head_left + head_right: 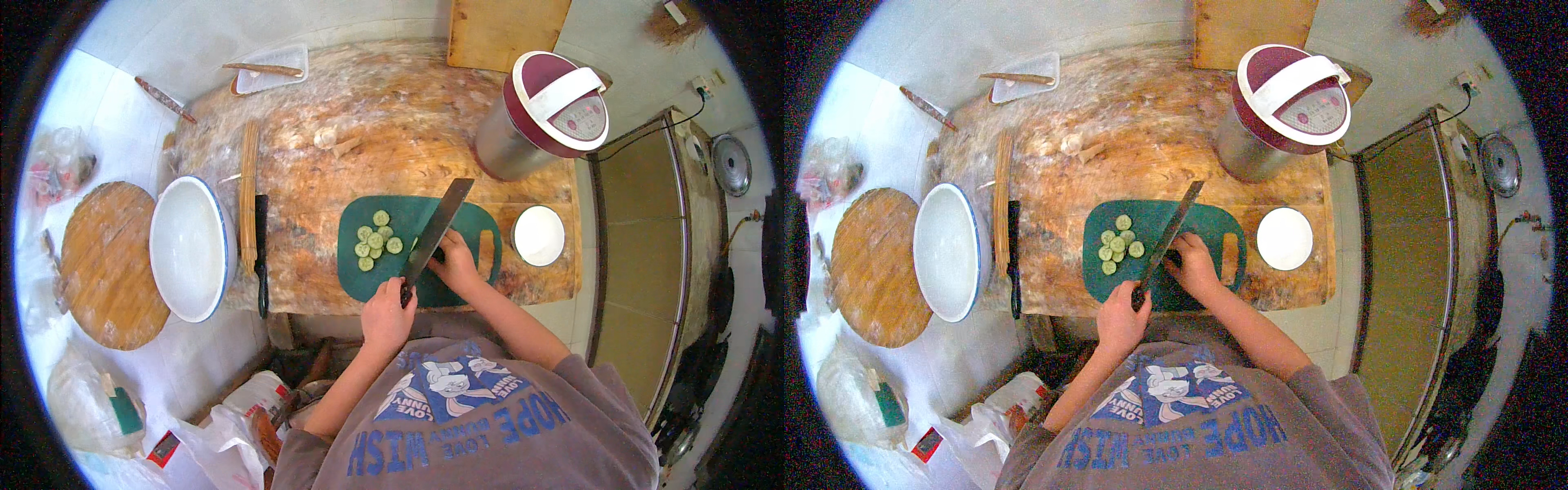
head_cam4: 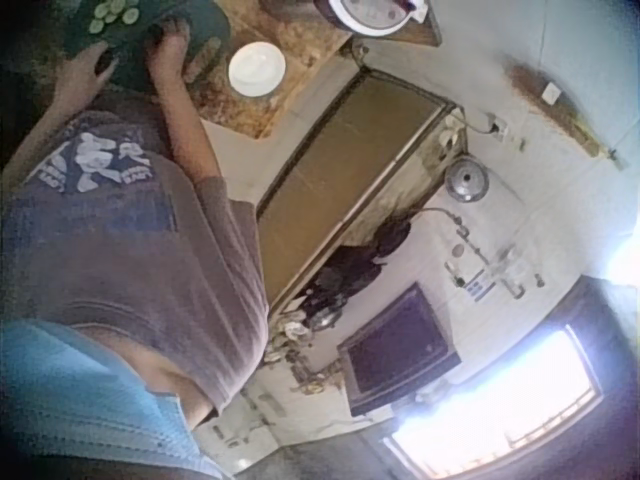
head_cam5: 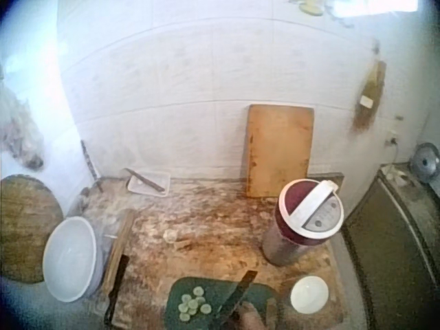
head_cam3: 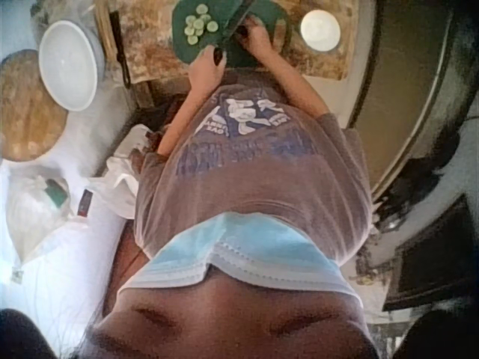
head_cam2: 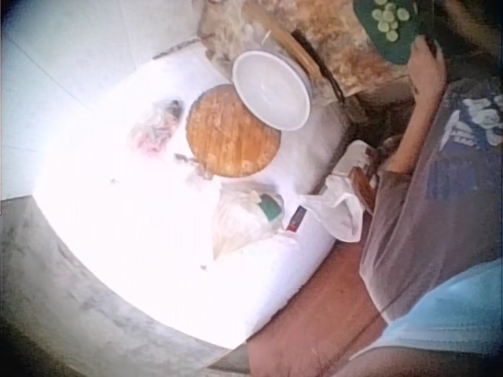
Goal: The person picks up a cucumber and a bowl, moves to a workspace, and slices the cucumber into rounds using a knife on a green cutting board, then places the slices into the bowl and picks up a head of garlic.
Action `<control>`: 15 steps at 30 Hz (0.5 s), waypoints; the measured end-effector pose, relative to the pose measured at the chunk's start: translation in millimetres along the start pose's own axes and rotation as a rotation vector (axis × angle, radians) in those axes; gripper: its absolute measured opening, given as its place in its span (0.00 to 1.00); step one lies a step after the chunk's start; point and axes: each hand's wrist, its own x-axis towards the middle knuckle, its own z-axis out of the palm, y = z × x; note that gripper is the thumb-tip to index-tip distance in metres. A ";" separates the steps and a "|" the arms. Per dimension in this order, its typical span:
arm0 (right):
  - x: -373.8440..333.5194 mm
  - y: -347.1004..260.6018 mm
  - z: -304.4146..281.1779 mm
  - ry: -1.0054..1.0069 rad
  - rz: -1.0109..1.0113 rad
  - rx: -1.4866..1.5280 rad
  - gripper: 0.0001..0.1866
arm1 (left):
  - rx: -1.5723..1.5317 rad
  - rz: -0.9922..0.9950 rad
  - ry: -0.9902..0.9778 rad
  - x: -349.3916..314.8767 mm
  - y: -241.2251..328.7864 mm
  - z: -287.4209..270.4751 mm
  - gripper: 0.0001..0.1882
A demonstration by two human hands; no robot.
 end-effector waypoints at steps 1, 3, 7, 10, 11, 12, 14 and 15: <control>0.3 -0.4 -0.4 0.001 -0.004 0.001 0.18 | 0.014 0.022 0.017 -0.1 -0.7 -0.4 0.11; 1.2 -1.9 -2.2 0.004 -0.014 0.003 0.17 | 0.024 0.038 0.031 0.1 -1.6 0.1 0.10; 2.3 -3.4 -4.2 -0.014 -0.011 -0.010 0.17 | 0.033 0.025 0.023 -1.6 -3.0 1.8 0.10; 3.8 -7.2 -5.2 -0.001 -0.029 0.010 0.16 | 0.013 -0.041 -0.013 -3.4 1.0 -0.9 0.11; 3.7 -7.4 -5.6 0.002 -0.032 0.015 0.16 | -0.002 -0.074 -0.030 -3.8 2.3 -1.8 0.12; 4.0 -7.4 -6.0 0.005 -0.035 0.018 0.16 | -0.006 -0.070 -0.026 -4.0 1.9 -1.1 0.12; 4.3 -5.4 -4.2 0.018 -0.056 0.011 0.15 | -0.015 -0.062 -0.019 -4.0 0.5 1.0 0.12; 3.8 -4.6 -3.6 0.024 -0.065 0.008 0.15 | -0.018 -0.066 -0.032 -3.6 -0.1 1.3 0.11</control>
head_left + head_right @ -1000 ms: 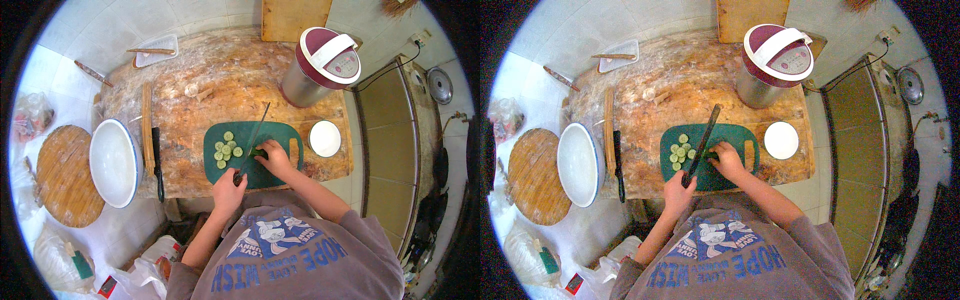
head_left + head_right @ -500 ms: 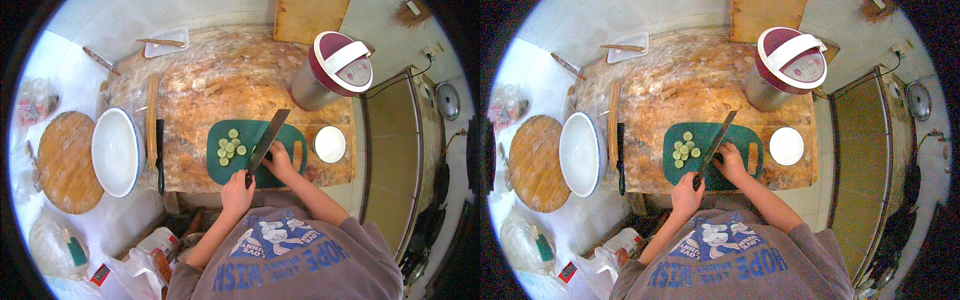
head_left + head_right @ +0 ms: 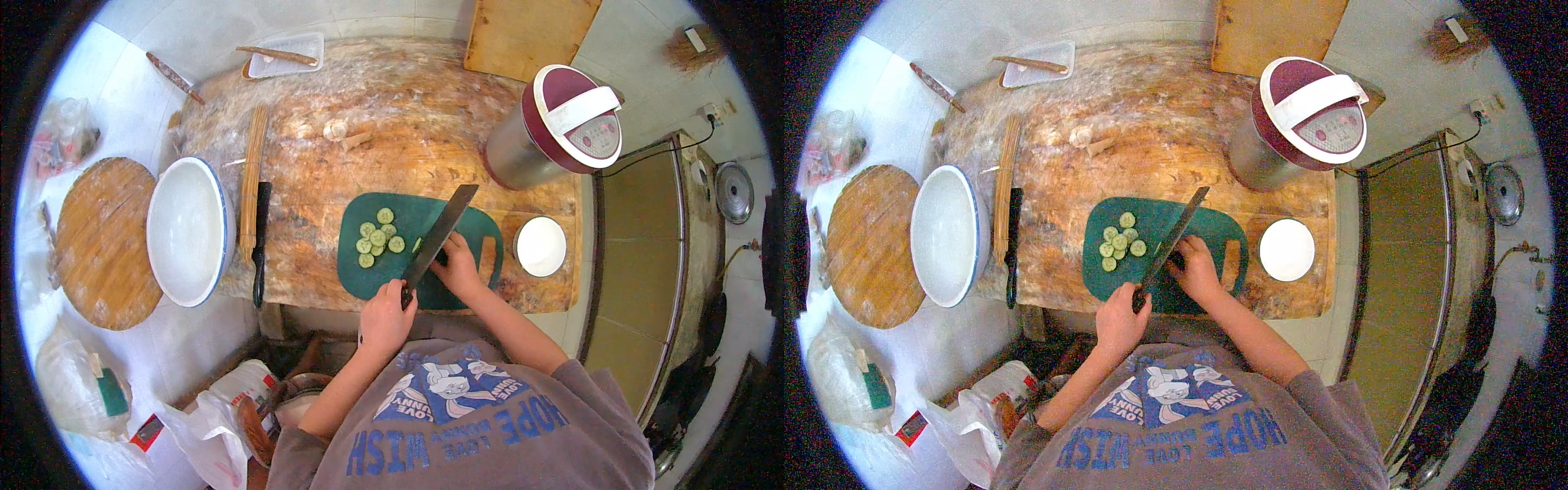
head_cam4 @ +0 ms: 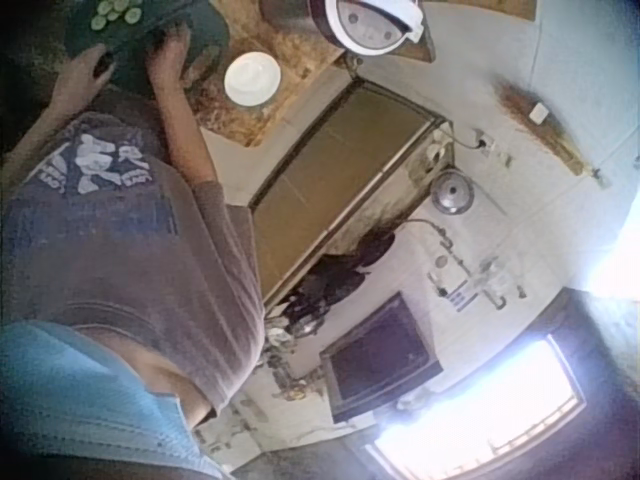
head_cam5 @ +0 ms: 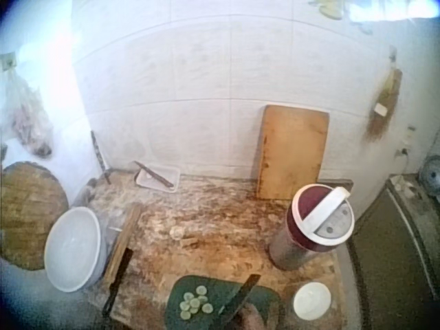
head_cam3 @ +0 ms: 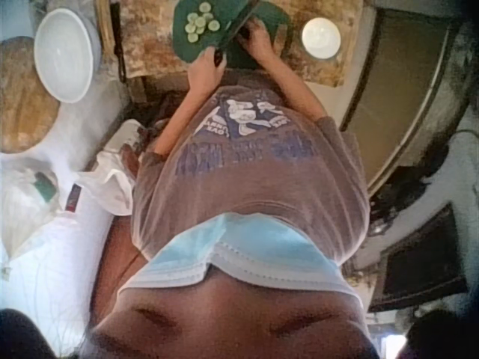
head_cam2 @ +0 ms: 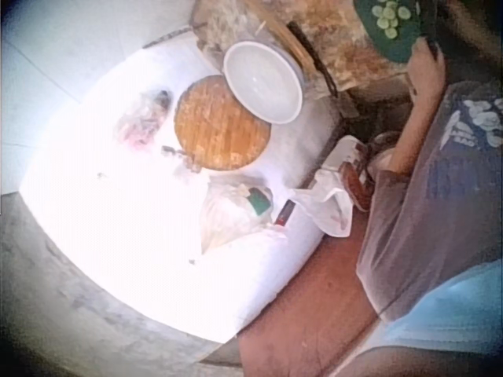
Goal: The person picks up a cucumber and a bowl, moves to a workspace, and slices the cucumber into rounds using a knife on a green cutting board, then places the slices into the bowl and picks up a head of garlic.
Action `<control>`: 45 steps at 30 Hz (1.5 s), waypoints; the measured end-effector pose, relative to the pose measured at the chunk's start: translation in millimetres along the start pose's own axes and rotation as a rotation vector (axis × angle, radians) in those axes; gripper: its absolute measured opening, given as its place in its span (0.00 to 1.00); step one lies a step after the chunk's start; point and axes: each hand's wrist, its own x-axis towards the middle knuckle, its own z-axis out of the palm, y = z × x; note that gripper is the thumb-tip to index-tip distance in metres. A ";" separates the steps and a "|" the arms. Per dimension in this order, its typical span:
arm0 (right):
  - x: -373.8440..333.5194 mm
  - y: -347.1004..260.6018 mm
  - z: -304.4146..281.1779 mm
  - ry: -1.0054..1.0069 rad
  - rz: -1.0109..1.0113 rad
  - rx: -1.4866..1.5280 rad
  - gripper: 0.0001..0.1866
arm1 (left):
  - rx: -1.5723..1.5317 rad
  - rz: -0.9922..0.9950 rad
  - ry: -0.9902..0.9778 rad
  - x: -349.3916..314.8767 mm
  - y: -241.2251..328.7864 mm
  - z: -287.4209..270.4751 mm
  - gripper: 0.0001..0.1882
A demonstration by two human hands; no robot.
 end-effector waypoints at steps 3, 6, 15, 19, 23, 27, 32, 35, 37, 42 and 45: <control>0.5 -0.1 -1.2 -0.038 0.045 0.003 0.14 | -0.004 -0.015 -0.034 2.4 -0.2 -0.8 0.11; 0.2 0.1 -0.4 -0.043 0.040 0.001 0.13 | 0.010 -0.025 -0.062 2.6 3.4 -6.5 0.11; -2.4 8.5 3.9 -0.068 0.074 -0.015 0.15 | 0.052 0.018 -0.138 18.0 4.1 -13.7 0.11; -1.7 7.1 4.6 -0.078 0.097 -0.031 0.15 | 0.031 -0.043 -0.142 30.4 -2.3 9.5 0.13; -3.0 6.8 4.4 -0.078 0.109 -0.044 0.15 | 0.011 -0.021 -0.063 35.2 -6.7 16.3 0.13; -1.4 4.9 3.5 -0.066 0.097 -0.058 0.14 | -0.004 -0.027 -0.065 31.0 -8.3 6.3 0.12; -1.8 5.4 3.1 -0.032 0.060 -0.023 0.14 | -0.032 0.005 -0.036 23.5 -3.8 -5.4 0.11; -2.5 5.1 4.2 -0.034 0.077 -0.015 0.15 | -0.008 0.017 -0.055 20.6 -3.9 -6.3 0.12; -3.4 6.2 4.8 -0.025 0.089 -0.004 0.15 | -0.011 0.022 -0.059 19.0 -2.5 -8.0 0.12; -4.4 8.1 6.1 -0.008 0.078 -0.006 0.15 | -0.005 0.073 -0.053 17.8 -2.0 -8.4 0.11; -4.7 9.8 7.4 -0.014 0.068 -0.018 0.15 | -0.027 0.034 -0.066 19.2 -1.0 -7.9 0.13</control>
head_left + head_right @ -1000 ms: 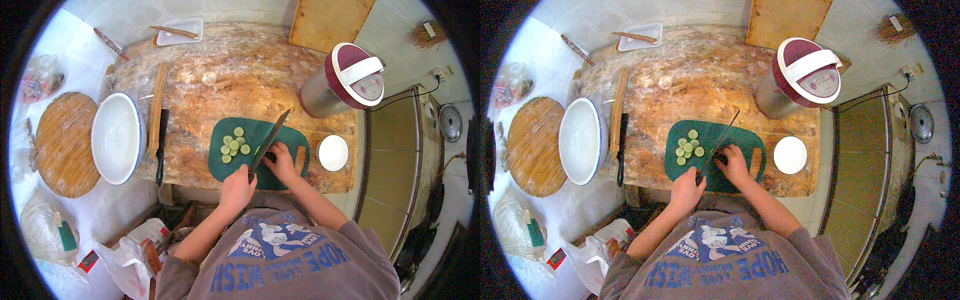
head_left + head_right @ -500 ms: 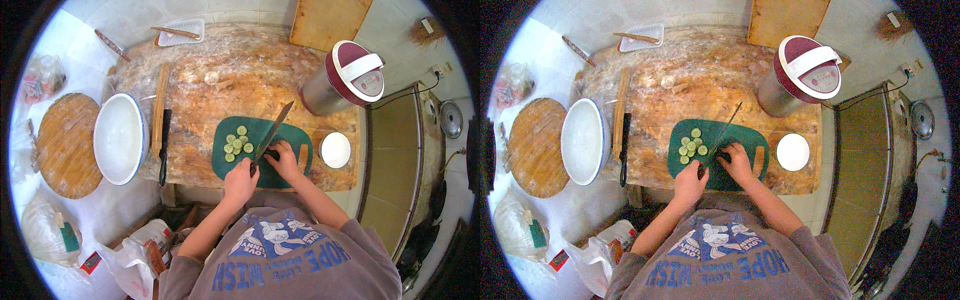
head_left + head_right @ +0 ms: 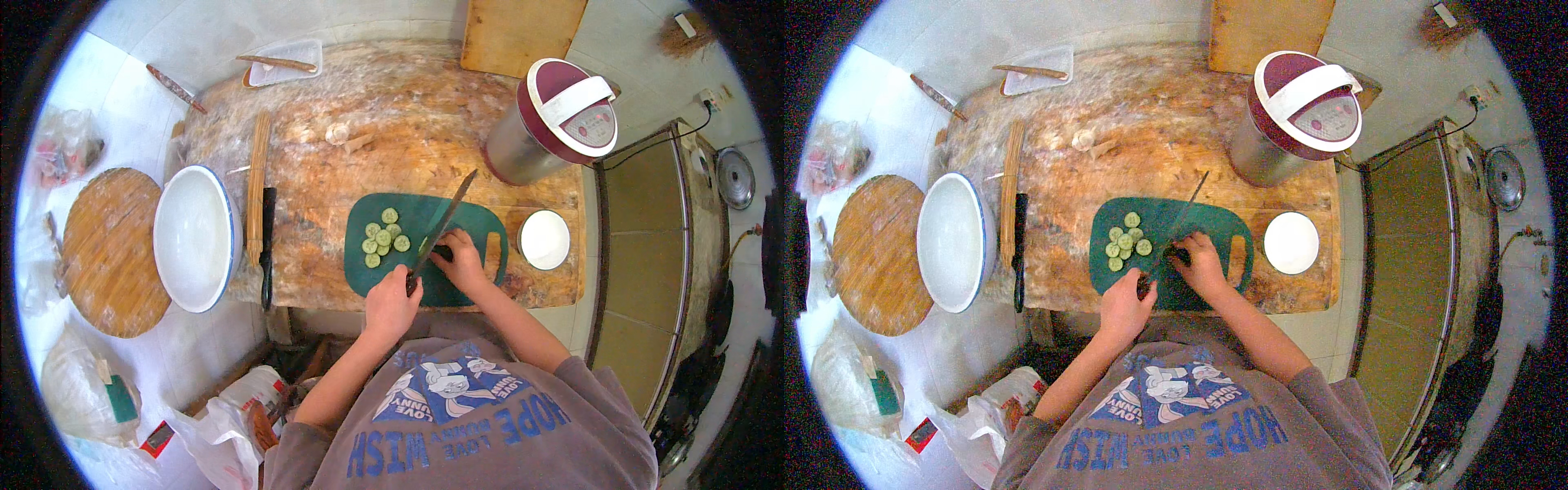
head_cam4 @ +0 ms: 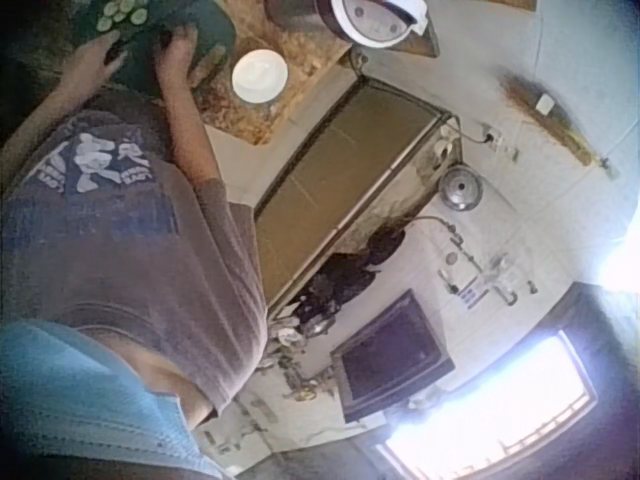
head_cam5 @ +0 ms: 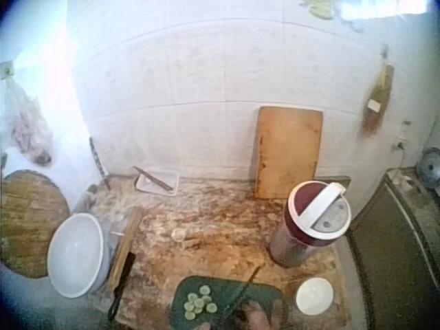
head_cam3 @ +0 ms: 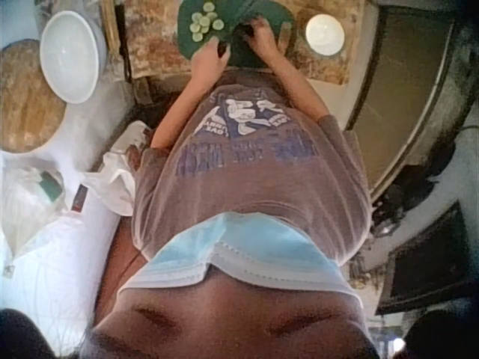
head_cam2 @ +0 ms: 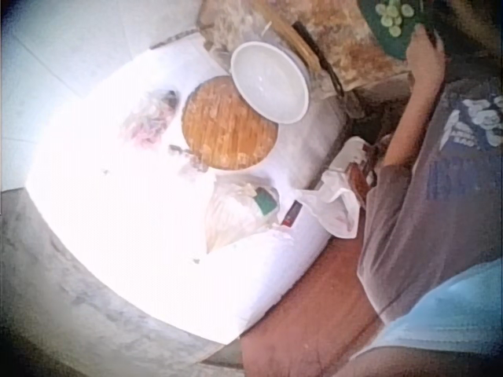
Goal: The person picks up a cucumber and a bowl, moves to a workspace, and slices the cucumber into rounds using a knife on a green cutting board, then places the slices into the bowl and picks up a head of garlic.
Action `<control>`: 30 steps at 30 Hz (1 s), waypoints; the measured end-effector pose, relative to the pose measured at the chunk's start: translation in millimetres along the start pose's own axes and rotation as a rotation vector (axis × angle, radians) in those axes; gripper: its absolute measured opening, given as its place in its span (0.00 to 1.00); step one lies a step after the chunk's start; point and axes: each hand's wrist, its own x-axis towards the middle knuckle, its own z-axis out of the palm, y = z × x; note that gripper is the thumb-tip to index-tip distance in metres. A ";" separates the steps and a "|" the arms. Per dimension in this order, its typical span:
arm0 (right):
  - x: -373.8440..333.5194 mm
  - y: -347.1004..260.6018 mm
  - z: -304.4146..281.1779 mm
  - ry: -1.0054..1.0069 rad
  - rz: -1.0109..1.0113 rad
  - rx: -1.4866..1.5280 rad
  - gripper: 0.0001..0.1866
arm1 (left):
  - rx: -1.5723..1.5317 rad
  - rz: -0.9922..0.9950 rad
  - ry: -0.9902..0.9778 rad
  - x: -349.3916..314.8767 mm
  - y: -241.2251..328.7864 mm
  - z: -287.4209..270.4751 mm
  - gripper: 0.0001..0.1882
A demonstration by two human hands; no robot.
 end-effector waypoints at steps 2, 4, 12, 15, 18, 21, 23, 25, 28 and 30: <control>-0.2 -1.7 -1.6 -0.003 -0.004 -0.003 0.15 | -0.006 -0.013 -0.008 0.6 -0.5 -0.2 0.13; -0.2 -2.9 -2.3 -0.002 -0.003 -0.004 0.14 | 0.005 -0.025 -0.042 1.6 2.0 -5.6 0.12; 0.5 -5.3 -4.0 0.004 -0.009 -0.023 0.15 | 0.076 -0.022 -0.088 10.1 0.2 5.1 0.14; 0.0 -4.4 -1.4 0.011 -0.011 -0.030 0.14 | 0.090 -0.008 -0.048 20.2 -7.8 17.8 0.14; 0.4 -4.7 -2.2 0.033 -0.006 -0.037 0.15 | 0.073 0.019 -0.005 26.8 -11.4 22.2 0.13; -1.3 -2.1 0.5 0.060 -0.046 -0.035 0.15 | 0.072 0.025 0.025 28.9 -15.6 17.5 0.11; -0.9 -2.9 -0.8 0.053 -0.034 -0.027 0.16 | 0.078 0.006 0.019 27.4 -16.6 11.0 0.11; -0.9 -2.7 -0.8 0.055 -0.022 -0.021 0.16 | 0.085 0.023 0.005 24.1 -9.6 3.1 0.11; -1.2 -0.8 -0.3 0.056 -0.015 -0.022 0.16 | 0.042 0.052 0.015 17.6 -6.1 -0.9 0.12; -0.6 -2.8 -1.4 0.042 -0.012 -0.025 0.16 | 0.015 0.051 0.017 14.5 -4.5 -0.6 0.13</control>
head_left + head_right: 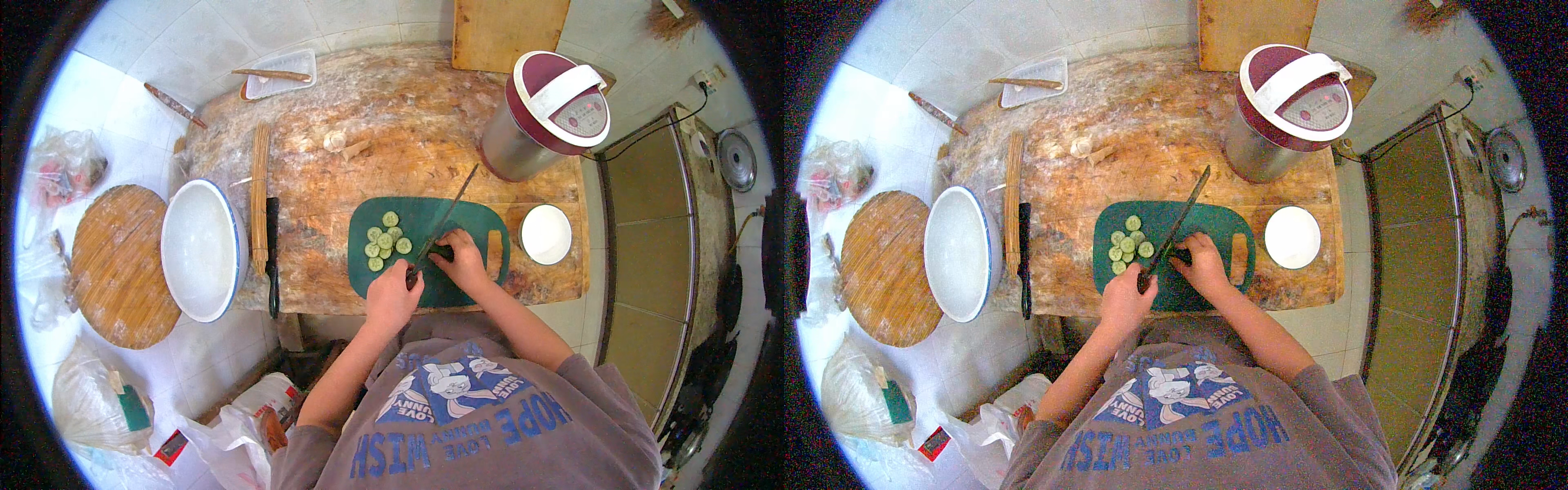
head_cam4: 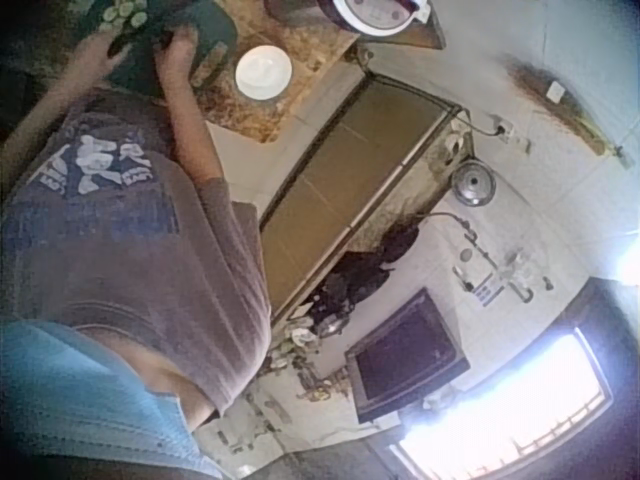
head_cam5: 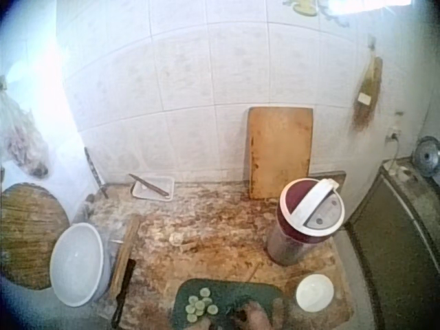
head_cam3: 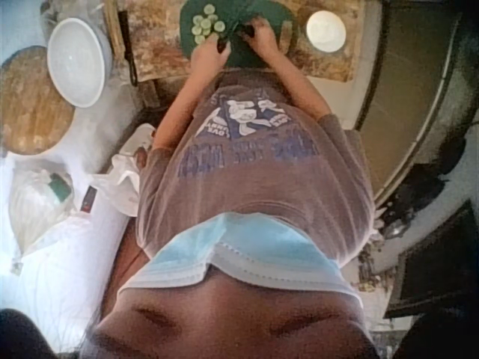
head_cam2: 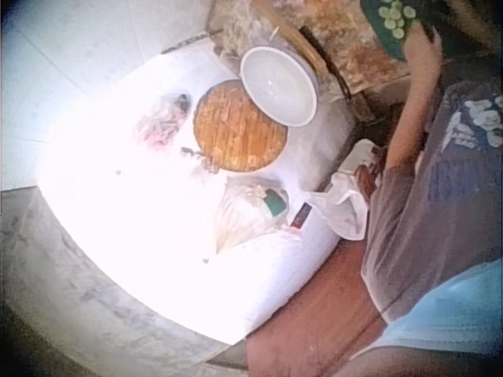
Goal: The person picks up a cucumber and a bowl, moves to a workspace, and slices the cucumber into rounds using a knife on a green cutting board, then places the slices into the bowl and picks up a head of garlic.
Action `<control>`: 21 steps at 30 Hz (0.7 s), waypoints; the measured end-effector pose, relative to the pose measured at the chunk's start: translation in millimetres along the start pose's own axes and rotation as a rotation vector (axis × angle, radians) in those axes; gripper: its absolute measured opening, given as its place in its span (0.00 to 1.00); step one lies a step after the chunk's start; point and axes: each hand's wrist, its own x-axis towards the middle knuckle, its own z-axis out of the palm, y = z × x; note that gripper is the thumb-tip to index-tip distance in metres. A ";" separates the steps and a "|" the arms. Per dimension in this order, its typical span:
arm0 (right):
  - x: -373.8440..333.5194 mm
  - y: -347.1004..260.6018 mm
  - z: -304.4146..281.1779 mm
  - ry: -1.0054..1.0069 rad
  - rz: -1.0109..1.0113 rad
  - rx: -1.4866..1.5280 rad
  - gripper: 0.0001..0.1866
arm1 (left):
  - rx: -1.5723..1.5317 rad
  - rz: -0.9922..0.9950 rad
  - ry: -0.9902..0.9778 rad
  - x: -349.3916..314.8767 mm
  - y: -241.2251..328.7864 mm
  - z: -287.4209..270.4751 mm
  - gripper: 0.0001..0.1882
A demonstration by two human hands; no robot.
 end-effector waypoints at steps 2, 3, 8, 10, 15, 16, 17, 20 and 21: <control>0.7 -2.1 -1.8 -0.001 -0.002 0.008 0.16 | -0.008 -0.024 -0.015 -1.4 2.9 1.5 0.13; 0.5 -2.2 -2.1 -0.001 -0.002 0.011 0.16 | -0.020 -0.020 -0.008 -1.8 2.8 2.0 0.13; -0.1 -2.2 -1.9 -0.003 0.011 0.024 0.16 | -0.002 -0.019 -0.007 -1.4 2.9 2.4 0.13; 0.6 -3.2 -2.6 -0.002 0.014 0.036 0.15 | 0.010 -0.044 -0.053 -1.9 3.7 -1.2 0.13; 0.3 0.3 -0.7 0.002 0.023 0.042 0.15 | 0.027 -0.006 -0.062 -0.6 4.7 -1.9 0.13; 0.2 -0.1 0.2 -0.006 0.035 0.039 0.15 | 0.027 0.000 -0.065 0.7 3.5 0.6 0.13; 0.3 -1.0 1.0 -0.014 0.048 0.036 0.15 | 0.026 0.006 -0.068 2.1 1.8 3.8 0.13; 0.6 -1.2 1.9 0.002 0.040 0.009 0.14 | 0.074 0.062 -0.028 9.0 -7.0 20.8 0.11; 0.3 -1.5 1.9 0.014 0.031 -0.002 0.14 | 0.080 0.058 -0.023 11.5 -5.8 21.9 0.11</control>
